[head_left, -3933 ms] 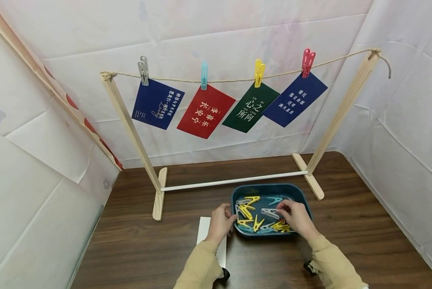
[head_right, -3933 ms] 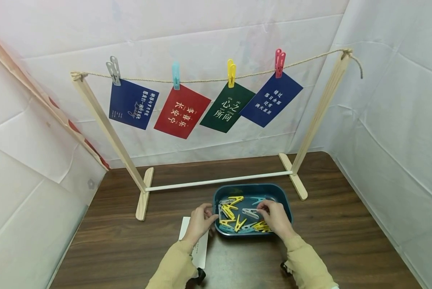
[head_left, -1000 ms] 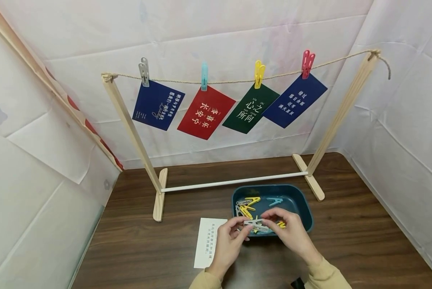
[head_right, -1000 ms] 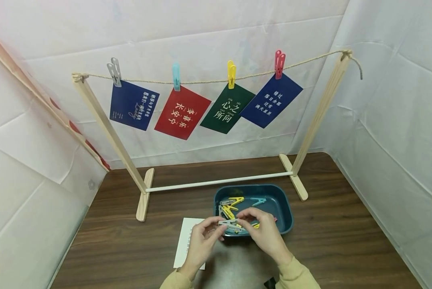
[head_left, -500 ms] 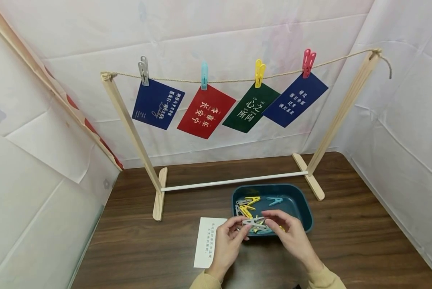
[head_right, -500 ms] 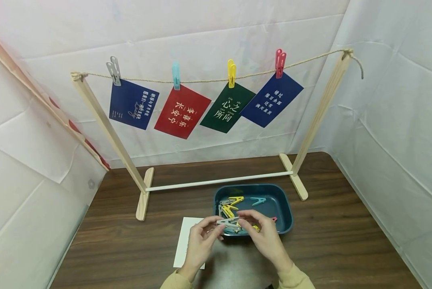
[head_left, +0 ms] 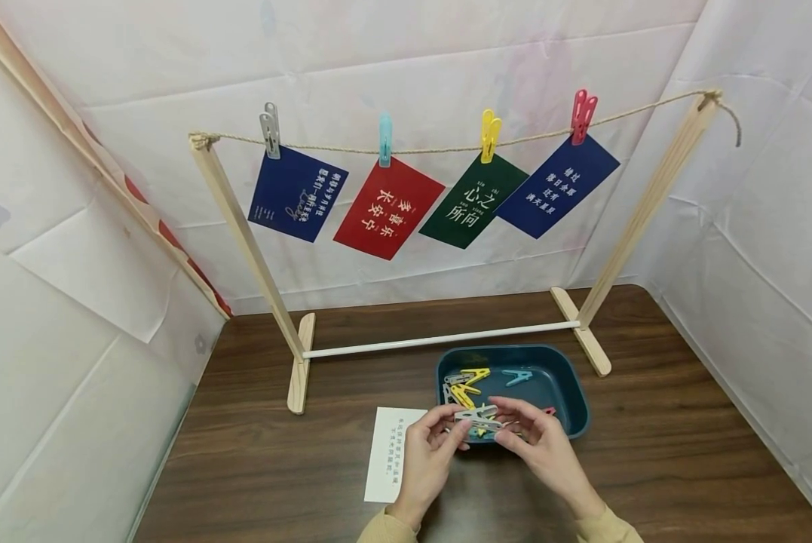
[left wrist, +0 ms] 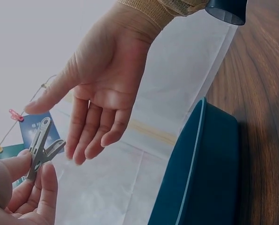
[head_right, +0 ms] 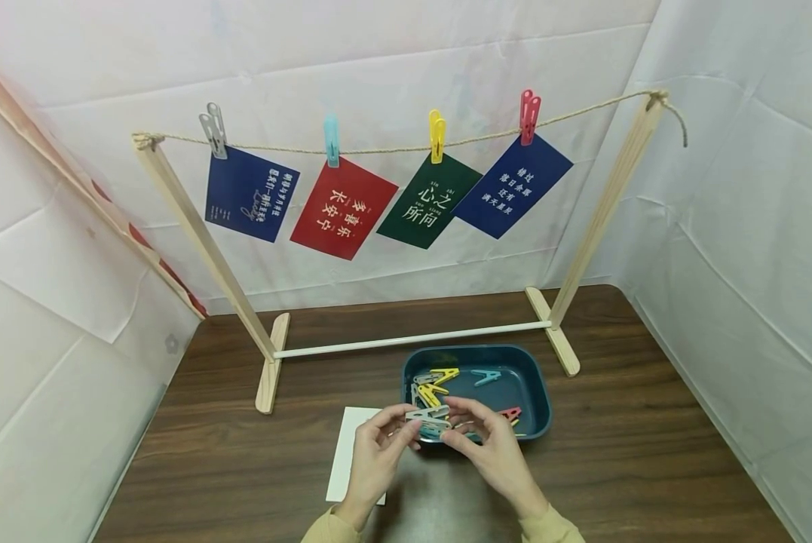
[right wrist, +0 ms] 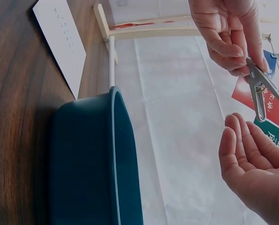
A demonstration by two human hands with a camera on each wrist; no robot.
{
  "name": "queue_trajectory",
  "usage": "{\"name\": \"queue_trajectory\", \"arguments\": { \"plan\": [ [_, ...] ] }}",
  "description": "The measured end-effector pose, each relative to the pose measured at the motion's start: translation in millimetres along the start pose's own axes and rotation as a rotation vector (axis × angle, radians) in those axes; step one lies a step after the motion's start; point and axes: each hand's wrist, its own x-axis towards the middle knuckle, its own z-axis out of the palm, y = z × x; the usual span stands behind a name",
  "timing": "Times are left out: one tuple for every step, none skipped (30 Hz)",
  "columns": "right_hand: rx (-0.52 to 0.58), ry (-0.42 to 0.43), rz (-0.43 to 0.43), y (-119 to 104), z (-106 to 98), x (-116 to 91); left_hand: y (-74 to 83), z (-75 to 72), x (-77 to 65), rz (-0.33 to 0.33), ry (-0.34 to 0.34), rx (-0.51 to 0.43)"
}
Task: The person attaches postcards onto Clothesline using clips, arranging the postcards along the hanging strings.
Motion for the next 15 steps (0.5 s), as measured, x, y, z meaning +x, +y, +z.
{"name": "queue_trajectory", "arguments": {
  "plan": [
    [0.008, 0.001, -0.002, -0.1, 0.5, -0.2, 0.3, 0.1, -0.1, -0.004, 0.003, -0.004],
    [0.020, 0.004, 0.000, -0.2, 1.0, -0.5, 0.4, 0.2, -0.1, -0.008, 0.005, -0.009],
    [0.031, 0.009, 0.006, -0.2, 1.5, -0.6, 0.4, 0.3, -0.3, -0.012, 0.006, -0.011],
    [0.044, 0.014, 0.012, -0.2, 2.0, -0.7, 0.5, 0.4, -0.4, -0.018, 0.009, -0.015],
    [0.055, 0.018, 0.016, -0.1, 2.3, -0.9, 0.4, 0.6, -0.6, -0.020, 0.011, -0.017],
    [0.067, 0.022, 0.021, 0.0, 2.7, -1.1, 0.4, 0.7, -0.9, -0.022, 0.014, -0.021],
    [0.074, 0.022, 0.018, 0.3, 3.0, -1.3, 0.2, 0.8, -1.1, -0.021, 0.014, -0.023],
    [0.084, 0.026, 0.024, 0.5, 3.2, -1.4, -0.1, 0.9, -1.4, -0.020, 0.013, -0.025],
    [0.089, 0.029, 0.025, 0.8, 3.4, -1.6, -0.4, 1.0, -1.6, -0.018, 0.013, -0.027],
    [0.095, 0.032, 0.026, 1.2, 3.5, -1.8, -0.7, 1.1, -1.7, -0.017, 0.012, -0.029],
    [0.097, 0.037, 0.027, 1.4, 3.5, -2.0, -1.1, 1.1, -1.8, -0.016, 0.010, -0.031],
    [0.100, 0.042, 0.029, 1.7, 3.6, -2.2, -1.4, 1.2, -1.9, -0.014, 0.008, -0.032],
    [0.102, 0.047, 0.031, 1.7, 3.5, -2.3, -1.7, 1.3, -2.0, -0.016, 0.007, -0.034],
    [0.106, 0.052, 0.036, 1.8, 3.5, -2.4, -1.9, 1.5, -2.1, -0.018, 0.007, -0.035],
    [0.107, 0.057, 0.038, 1.9, 3.4, -2.4, -2.1, 1.6, -2.2, -0.020, 0.006, -0.036]
  ]
}}
